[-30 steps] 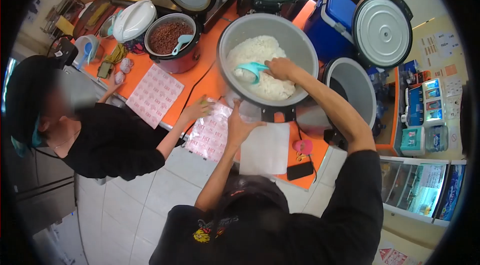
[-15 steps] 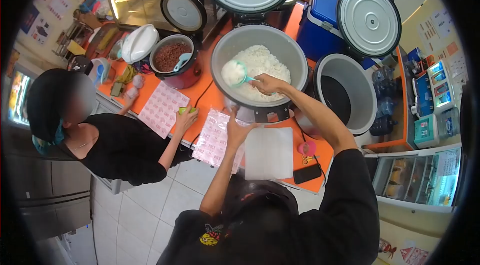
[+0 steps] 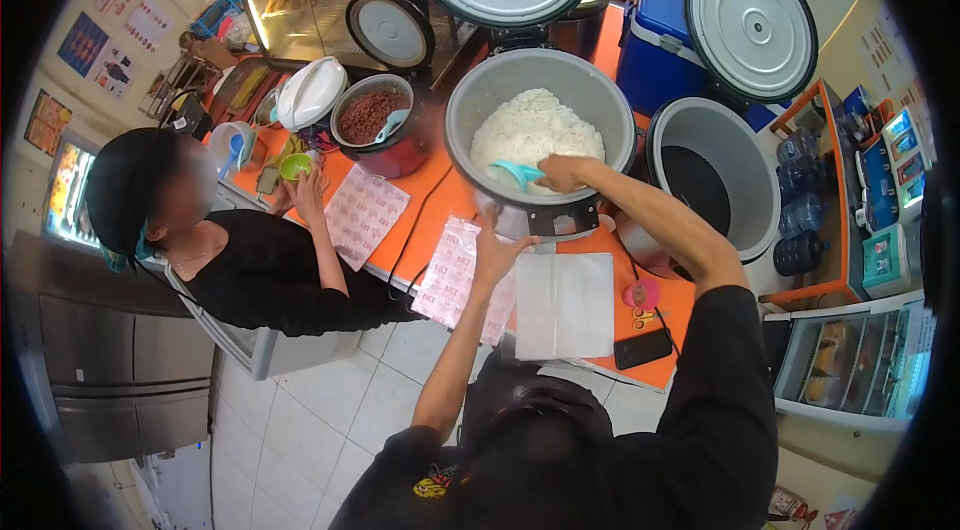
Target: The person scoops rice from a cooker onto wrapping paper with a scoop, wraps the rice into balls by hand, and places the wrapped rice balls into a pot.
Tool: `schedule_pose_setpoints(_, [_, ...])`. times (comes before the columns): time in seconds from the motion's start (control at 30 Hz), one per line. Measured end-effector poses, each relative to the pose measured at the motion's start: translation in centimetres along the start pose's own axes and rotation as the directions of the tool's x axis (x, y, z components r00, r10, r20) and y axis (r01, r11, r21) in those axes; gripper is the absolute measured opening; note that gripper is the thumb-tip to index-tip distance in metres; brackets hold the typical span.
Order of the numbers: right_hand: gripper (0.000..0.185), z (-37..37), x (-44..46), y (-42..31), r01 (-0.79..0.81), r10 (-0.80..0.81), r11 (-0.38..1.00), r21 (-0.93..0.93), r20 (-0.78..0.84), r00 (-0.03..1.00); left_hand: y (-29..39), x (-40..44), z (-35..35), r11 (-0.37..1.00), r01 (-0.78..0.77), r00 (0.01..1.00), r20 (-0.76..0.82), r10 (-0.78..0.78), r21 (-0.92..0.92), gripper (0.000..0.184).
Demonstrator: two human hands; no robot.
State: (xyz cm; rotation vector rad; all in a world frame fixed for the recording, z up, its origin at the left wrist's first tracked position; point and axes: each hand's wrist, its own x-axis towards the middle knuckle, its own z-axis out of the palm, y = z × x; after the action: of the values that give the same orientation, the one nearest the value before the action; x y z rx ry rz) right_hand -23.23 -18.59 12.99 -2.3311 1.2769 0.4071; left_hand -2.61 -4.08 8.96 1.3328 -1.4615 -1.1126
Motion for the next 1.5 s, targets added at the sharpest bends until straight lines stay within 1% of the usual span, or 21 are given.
schedule_pose_setpoints(0.13, [0.048,-2.7,-1.6,1.4,0.076,-0.074,0.997,-0.027,0.062,0.995,0.5,-0.2,0.6,0.998,-0.007,1.0,0.001,0.007,0.061,0.112])
schedule_pose_setpoints(0.17, [0.046,-3.5,-1.9,1.7,0.107,-0.107,0.994,-0.023,-0.007,0.994,0.8,-0.3,0.6,1.0,0.012,1.0,0.007,-0.012,0.026,0.111])
schedule_pose_setpoints(0.27, [0.037,-4.2,0.9,2.3,-0.077,0.048,0.987,-0.138,-0.204,0.978,0.6,-0.5,0.6,0.999,0.036,0.999,-0.007,-0.036,0.039,0.112])
schedule_pose_setpoints(0.4, [0.03,-2.1,4.3,-0.2,-0.059,0.042,0.991,-0.118,-0.137,0.99,1.5,-0.3,0.2,0.998,0.053,0.999,-0.002,-0.053,0.034,0.112])
schedule_pose_setpoints(0.47, [0.033,-1.1,2.5,0.1,0.025,-0.026,1.0,-0.009,-0.12,0.992,1.6,-0.2,0.4,0.993,0.088,0.996,-0.011,-0.088,0.075,0.11])
schedule_pose_setpoints(0.53, [0.035,0.3,-0.1,0.4,0.084,-0.079,0.995,0.05,-0.089,0.993,2.5,-0.4,0.0,0.999,0.047,0.999,-0.021,-0.046,0.008,0.108])
schedule_pose_setpoints(0.63, [0.029,-3.2,-5.4,-3.0,-0.001,0.011,0.997,0.072,-0.138,0.99,4.5,0.0,0.0,0.989,0.079,0.997,-0.003,-0.08,-0.126,0.104])
schedule_pose_setpoints(0.73, [0.021,-6.1,-6.9,-7.5,-0.026,0.005,0.992,-0.121,-0.172,0.985,4.2,0.0,0.0,0.991,0.089,0.996,0.0,-0.089,-0.096,0.104])
schedule_pose_setpoints(0.77, [0.017,-5.6,-6.3,-7.4,-0.014,-0.014,0.994,-0.11,-0.252,0.968,4.2,-0.1,-0.1,0.992,0.104,0.995,0.005,-0.104,-0.076,0.105])
schedule_pose_setpoints(0.87, [0.019,-4.2,-3.4,-7.6,-0.165,0.18,0.982,0.091,-0.187,0.966,2.8,-0.2,0.7,0.999,0.033,0.999,-0.019,-0.033,-0.001,0.11])
schedule_pose_setpoints(0.97, [0.026,-0.2,0.1,-6.4,-0.184,0.289,0.937,0.296,-0.363,0.886,1.1,-0.5,1.3,1.0,0.019,1.0,-0.014,-0.019,0.002,0.111])
schedule_pose_setpoints(1.07, [0.037,-3.0,-4.1,-3.8,-0.066,0.259,0.645,0.761,-0.137,0.956,-0.5,-1.0,1.6,0.987,-0.128,0.989,-0.064,0.135,0.101,0.105])
schedule_pose_setpoints(1.1, [0.04,-4.5,-6.6,-4.1,0.051,0.203,0.512,0.858,-0.178,0.963,-0.6,-1.8,1.9,0.989,-0.1,0.993,-0.055,0.106,0.104,0.103])
schedule_pose_setpoints(1.17, [0.039,-5.8,-10.7,-4.5,0.119,0.21,0.394,0.911,-0.215,0.954,-1.1,-4.1,2.7,0.993,-0.046,0.998,-0.031,0.049,0.104,0.098])
schedule_pose_setpoints(1.2, [0.038,-6.3,-12.7,-4.9,0.156,0.219,0.33,0.931,-0.237,0.946,-2.7,-5.6,3.3,0.995,0.003,0.995,0.095,-0.012,0.102,0.095])
schedule_pose_setpoints(1.23, [0.038,-6.3,-15.1,-6.3,0.115,0.306,0.317,0.942,-0.216,0.927,-5.6,-7.2,4.1,0.993,0.051,0.973,0.219,-0.073,0.107,0.091])
schedule_pose_setpoints(1.27, [0.04,-4.5,-16.8,-6.1,0.175,0.277,0.223,0.959,-0.234,0.932,-8.7,-8.8,5.3,0.988,0.101,0.931,0.338,-0.135,0.118,0.087])
schedule_pose_setpoints(1.3, [0.041,-2.5,-18.8,-6.5,0.227,0.273,0.161,0.961,-0.264,0.925,-12.0,-10.5,7.1,0.962,-0.05,0.904,0.421,-0.071,0.27,0.085])
schedule_pose_setpoints(1.37, [0.042,2.8,-22.8,-8.2,0.271,0.306,0.019,0.962,-0.263,0.915,-17.3,-15.7,10.1,0.792,-0.349,0.799,0.6,-0.027,0.5,0.079])
schedule_pose_setpoints(1.47, [0.039,13.6,-28.1,-12.0,0.206,0.419,-0.17,0.964,-0.118,0.9,-18.2,-18.7,9.5,0.469,-0.632,0.733,0.671,0.107,0.616,0.08])
schedule_pose_setpoints(1.5, [0.036,17.0,-29.5,-13.3,0.107,0.487,-0.141,0.984,-0.025,0.873,-19.4,-18.7,9.5,0.486,-0.647,0.71,0.696,0.105,0.587,0.083])
